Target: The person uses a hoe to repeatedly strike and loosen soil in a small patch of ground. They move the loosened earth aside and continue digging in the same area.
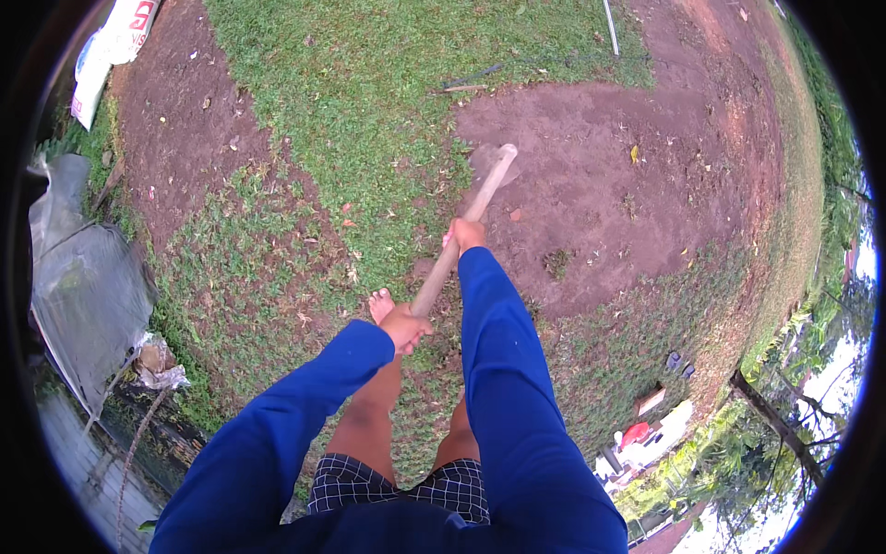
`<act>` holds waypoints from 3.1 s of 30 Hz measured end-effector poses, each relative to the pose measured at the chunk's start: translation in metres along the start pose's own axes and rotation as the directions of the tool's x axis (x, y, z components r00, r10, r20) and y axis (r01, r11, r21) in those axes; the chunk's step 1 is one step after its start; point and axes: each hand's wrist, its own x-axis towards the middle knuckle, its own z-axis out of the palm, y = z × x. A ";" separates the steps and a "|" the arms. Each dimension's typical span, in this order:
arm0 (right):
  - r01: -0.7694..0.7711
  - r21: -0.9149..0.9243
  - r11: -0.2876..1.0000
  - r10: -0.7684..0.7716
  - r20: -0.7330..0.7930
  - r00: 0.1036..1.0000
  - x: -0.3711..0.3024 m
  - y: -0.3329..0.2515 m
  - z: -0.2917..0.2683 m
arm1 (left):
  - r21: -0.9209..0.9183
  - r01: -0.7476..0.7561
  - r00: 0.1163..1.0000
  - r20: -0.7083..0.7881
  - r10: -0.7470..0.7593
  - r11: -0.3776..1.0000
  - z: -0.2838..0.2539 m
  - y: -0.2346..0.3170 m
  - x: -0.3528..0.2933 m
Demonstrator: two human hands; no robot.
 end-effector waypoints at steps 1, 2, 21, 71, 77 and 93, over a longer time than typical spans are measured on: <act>-0.205 -0.121 0.971 0.213 0.061 0.975 -0.014 0.028 0.000 | 0.044 -0.151 0.980 -0.122 0.155 0.988 0.011 -0.024 -0.020; -0.248 0.014 0.969 0.246 0.068 0.967 -0.030 0.051 -0.007 | -0.354 -0.033 0.997 0.050 0.055 0.935 0.020 -0.050 -0.040; -0.274 -0.134 0.952 0.289 0.108 0.951 -0.062 0.122 -0.030 | -0.431 -0.217 0.976 -0.106 0.190 0.876 0.042 -0.177 -0.019; 0.013 -0.550 0.835 -0.012 0.007 1.000 -0.145 0.255 -0.143 | -0.414 0.296 0.949 0.226 -0.218 0.861 0.150 -0.385 -0.031; 0.271 -0.092 0.958 -0.266 0.063 0.962 -0.148 0.136 -0.124 | -0.795 0.289 0.932 0.362 0.034 0.533 0.113 -0.346 0.042; 0.123 -0.423 0.898 -0.125 0.021 0.992 -0.173 0.227 -0.239 | -0.378 0.177 0.965 0.247 -0.086 0.909 0.234 -0.355 -0.084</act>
